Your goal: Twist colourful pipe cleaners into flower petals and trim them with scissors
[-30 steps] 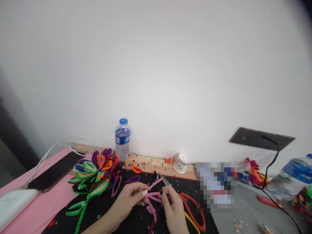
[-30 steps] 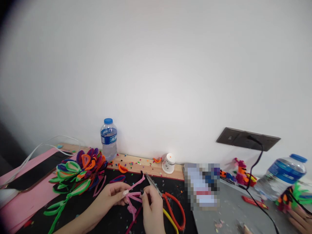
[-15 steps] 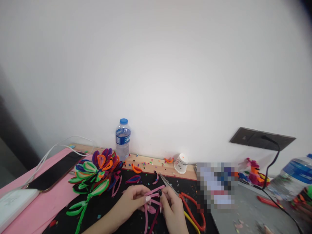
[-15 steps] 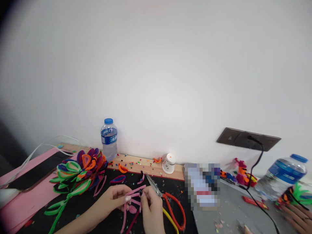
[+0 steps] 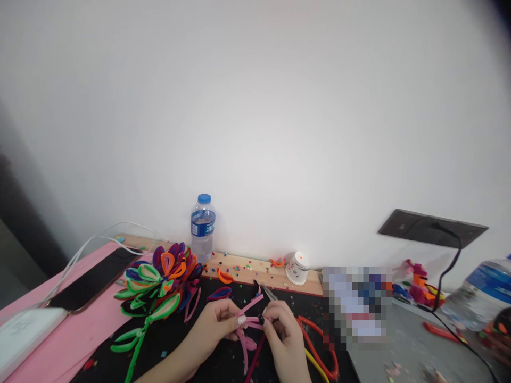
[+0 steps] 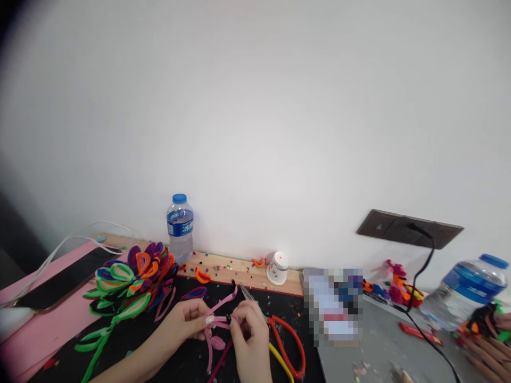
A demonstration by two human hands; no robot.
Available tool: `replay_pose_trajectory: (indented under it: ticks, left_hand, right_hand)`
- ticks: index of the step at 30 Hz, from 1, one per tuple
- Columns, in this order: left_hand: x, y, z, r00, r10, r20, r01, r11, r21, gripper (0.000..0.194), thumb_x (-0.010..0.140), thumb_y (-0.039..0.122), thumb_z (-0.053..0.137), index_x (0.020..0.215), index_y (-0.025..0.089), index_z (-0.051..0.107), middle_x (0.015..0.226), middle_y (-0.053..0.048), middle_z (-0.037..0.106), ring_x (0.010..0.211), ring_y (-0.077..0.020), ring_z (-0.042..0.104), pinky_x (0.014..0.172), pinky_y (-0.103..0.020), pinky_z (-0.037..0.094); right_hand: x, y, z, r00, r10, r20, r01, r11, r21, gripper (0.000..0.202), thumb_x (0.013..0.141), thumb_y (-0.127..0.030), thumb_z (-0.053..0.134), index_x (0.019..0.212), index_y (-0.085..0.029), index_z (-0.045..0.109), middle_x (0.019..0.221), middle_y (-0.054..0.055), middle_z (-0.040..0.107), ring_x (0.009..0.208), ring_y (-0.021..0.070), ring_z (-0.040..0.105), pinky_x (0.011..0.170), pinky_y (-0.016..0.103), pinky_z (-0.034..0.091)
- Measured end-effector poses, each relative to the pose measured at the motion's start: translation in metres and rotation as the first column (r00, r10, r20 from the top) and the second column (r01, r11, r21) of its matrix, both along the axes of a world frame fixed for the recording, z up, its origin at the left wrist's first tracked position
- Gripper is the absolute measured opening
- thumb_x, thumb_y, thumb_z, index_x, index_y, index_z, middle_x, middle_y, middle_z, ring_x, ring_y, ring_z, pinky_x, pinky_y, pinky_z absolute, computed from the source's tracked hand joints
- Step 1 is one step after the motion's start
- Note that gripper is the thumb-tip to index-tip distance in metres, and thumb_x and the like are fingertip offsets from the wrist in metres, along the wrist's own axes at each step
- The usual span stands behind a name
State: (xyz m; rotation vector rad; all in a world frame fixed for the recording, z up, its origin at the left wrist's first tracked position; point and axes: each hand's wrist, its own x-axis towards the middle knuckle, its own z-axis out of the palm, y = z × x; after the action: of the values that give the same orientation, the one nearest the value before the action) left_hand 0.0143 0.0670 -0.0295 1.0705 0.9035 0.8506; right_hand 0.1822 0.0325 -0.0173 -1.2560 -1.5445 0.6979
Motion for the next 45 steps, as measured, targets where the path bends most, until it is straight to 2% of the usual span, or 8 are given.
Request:
replay_pose_trajectory:
  ticks: [8, 14, 17, 23, 31, 37, 40, 45]
  left_hand:
    - [-0.001, 0.002, -0.007, 0.994, 0.06, 0.092, -0.057, 0.998, -0.04, 0.032, 0.07, 0.04, 0.064, 0.063, 0.014, 0.047, 0.053, 0.002, 0.059, 0.047, -0.007, 0.053, 0.049, -0.017, 0.043]
    - [0.001, 0.004, -0.009, 0.994, 0.07, 0.081, -0.068, 0.997, -0.019, 0.034, 0.07, 0.042, 0.064, 0.062, 0.014, 0.047, 0.052, 0.003, 0.056, 0.046, -0.0069, 0.052, 0.048, -0.017, 0.042]
    - [0.001, 0.002, -0.005, 0.996, 0.061, 0.059, -0.061, 0.998, -0.007, 0.034, 0.069, 0.043, 0.063, 0.062, 0.013, 0.049, 0.052, 0.002, 0.057, 0.047, -0.0077, 0.053, 0.049, -0.018, 0.042]
    - [0.001, 0.0, -0.005, 1.0, 0.011, -0.021, -0.01, 0.999, 0.051, 0.032, 0.068, 0.043, 0.063, 0.065, 0.013, 0.054, 0.055, 0.0, 0.062, 0.047, -0.0103, 0.055, 0.048, -0.02, 0.042]
    - [0.003, -0.002, -0.003, 0.988, -0.088, -0.124, 0.104, 0.987, 0.126, 0.026, 0.069, 0.037, 0.062, 0.064, 0.013, 0.054, 0.055, -0.002, 0.065, 0.045, -0.0106, 0.054, 0.047, -0.02, 0.042]
    - [0.003, -0.003, -0.003, 0.992, -0.027, -0.123, 0.047, 0.986, 0.16, 0.03, 0.075, 0.042, 0.055, 0.066, 0.013, 0.055, 0.053, -0.001, 0.061, 0.046, -0.0107, 0.054, 0.047, -0.02, 0.041]
    - [0.002, -0.003, 0.001, 0.991, -0.005, -0.13, 0.026, 0.987, 0.157, 0.032, 0.073, 0.044, 0.055, 0.065, 0.013, 0.055, 0.051, 0.0, 0.059, 0.045, -0.0109, 0.052, 0.047, -0.02, 0.04]
    - [0.002, -0.003, 0.005, 0.99, 0.051, -0.128, -0.025, 0.981, 0.191, 0.032, 0.074, 0.044, 0.054, 0.061, 0.015, 0.051, 0.049, 0.002, 0.054, 0.045, -0.0102, 0.048, 0.047, -0.02, 0.038]
  right_hand:
    - [-0.001, 0.0, 0.0, 0.998, 0.065, -0.02, -0.065, 0.998, -0.007, 0.011, 0.077, -0.016, 0.05, 0.067, -0.017, 0.055, 0.078, 0.003, 0.051, 0.06, 0.0131, 0.046, 0.053, 0.023, 0.034]
    - [-0.007, 0.0, -0.003, 0.987, 0.135, -0.091, -0.153, 0.959, -0.238, 0.008, 0.069, -0.01, 0.054, 0.072, -0.016, 0.057, 0.059, -0.002, 0.05, 0.053, 0.0112, 0.044, 0.049, 0.021, 0.033]
    - [-0.009, 0.0, -0.006, 0.974, 0.162, -0.16, -0.203, 0.936, -0.288, 0.007, 0.069, -0.01, 0.053, 0.071, -0.015, 0.057, 0.054, -0.003, 0.051, 0.049, 0.0099, 0.044, 0.048, 0.02, 0.032]
    - [-0.006, 0.005, -0.006, 0.899, 0.105, -0.424, -0.237, 0.933, -0.271, 0.013, 0.077, -0.026, 0.054, 0.072, -0.014, 0.055, 0.058, 0.0, 0.055, 0.046, 0.0092, 0.046, 0.045, 0.02, 0.034]
    - [-0.004, 0.009, -0.001, 0.864, 0.067, -0.498, -0.215, 0.945, -0.247, 0.022, 0.075, -0.035, 0.058, 0.069, -0.014, 0.054, 0.055, -0.001, 0.055, 0.043, 0.008, 0.046, 0.043, 0.019, 0.034]
    - [-0.006, 0.006, -0.005, 0.91, 0.109, -0.4, -0.238, 0.928, -0.288, 0.026, 0.077, -0.039, 0.053, 0.068, -0.015, 0.052, 0.056, 0.0, 0.056, 0.041, 0.008, 0.044, 0.042, 0.019, 0.033]
    - [-0.006, 0.002, -0.005, 0.956, 0.155, -0.251, -0.23, 0.925, -0.303, 0.028, 0.081, -0.038, 0.047, 0.065, -0.016, 0.05, 0.052, -0.002, 0.052, 0.04, 0.0079, 0.041, 0.041, 0.019, 0.031]
    - [-0.008, -0.005, 0.003, 0.985, 0.17, 0.021, -0.16, 0.959, -0.234, 0.028, 0.081, -0.026, 0.045, 0.054, -0.017, 0.043, 0.046, -0.005, 0.043, 0.045, 0.009, 0.041, 0.047, 0.019, 0.03]
